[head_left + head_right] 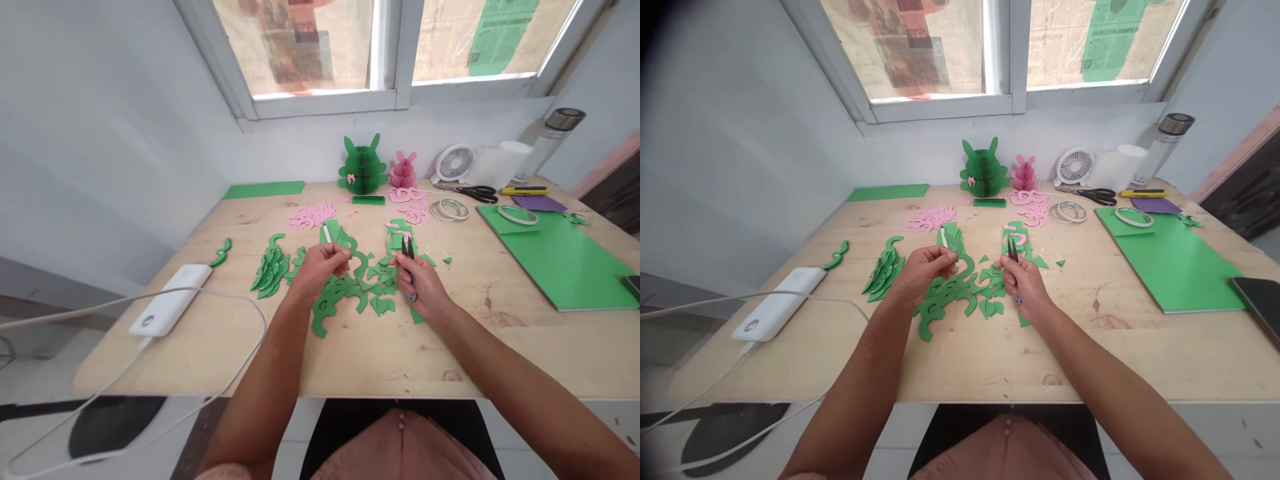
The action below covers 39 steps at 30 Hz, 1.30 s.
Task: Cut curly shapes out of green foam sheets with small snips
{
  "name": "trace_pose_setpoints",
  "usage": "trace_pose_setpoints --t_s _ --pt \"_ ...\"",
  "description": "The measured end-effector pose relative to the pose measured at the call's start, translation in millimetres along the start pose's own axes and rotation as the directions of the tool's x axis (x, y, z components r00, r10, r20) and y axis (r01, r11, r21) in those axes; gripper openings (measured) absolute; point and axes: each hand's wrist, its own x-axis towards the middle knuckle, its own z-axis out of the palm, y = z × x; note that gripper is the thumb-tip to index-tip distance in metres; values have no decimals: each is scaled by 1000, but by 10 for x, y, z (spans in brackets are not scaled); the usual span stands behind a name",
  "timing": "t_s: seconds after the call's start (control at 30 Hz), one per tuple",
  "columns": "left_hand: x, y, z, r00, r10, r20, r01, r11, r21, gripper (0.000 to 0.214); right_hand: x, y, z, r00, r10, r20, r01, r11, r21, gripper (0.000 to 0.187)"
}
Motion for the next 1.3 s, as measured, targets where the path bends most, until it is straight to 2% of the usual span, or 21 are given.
trace_pose_setpoints --t_s 0.23,0.4,0.53,0.63,0.7,0.77,0.83,0.87,0.93,1.0,1.07,1.17,1.3 --pt "-103 62 -7 993 23 112 -48 973 225 24 41 -102 -67 991 -59 -118 66 997 49 21" --pt "-237 -2 -103 988 41 150 -110 864 492 20 53 -114 -86 983 -90 -158 98 994 46 20" --pt "-310 -84 -275 995 28 100 -85 775 626 18 50 -103 -80 983 -88 -161 96 994 43 21" --pt "-354 -152 -383 998 67 19 -58 656 752 9 48 -103 -74 981 -83 -178 94 994 51 21" --pt "-399 -213 -403 982 175 -71 -39 555 831 7 50 -103 -73 979 -83 -186 95 994 58 20" --pt "-460 -291 -372 935 337 -113 -62 469 881 17 54 -99 -75 978 -84 -189 96 994 59 20" --pt "-527 -377 -306 893 449 -11 -182 383 906 27 57 -90 -80 978 -85 -190 96 994 54 21" --pt "-558 -419 -270 885 460 69 -251 347 904 32 58 -85 -81 978 -85 -188 96 994 52 21" --pt "-609 -490 -212 880 442 173 -320 285 904 40 58 -75 -83 980 -83 -182 94 994 50 21" --pt "-641 -541 -193 885 406 227 -342 237 909 39 56 -71 -81 981 -82 -177 92 995 48 22" --pt "-654 -576 -223 895 380 233 -323 195 926 35 54 -72 -77 981 -82 -178 92 995 47 22" --pt "-651 -618 -344 912 378 159 -225 138 965 34 57 -74 -76 978 -84 -192 97 994 55 21" --pt "-623 -666 -522 912 401 85 -134 96 986 37 69 -62 -86 975 -87 -205 99 994 52 19"
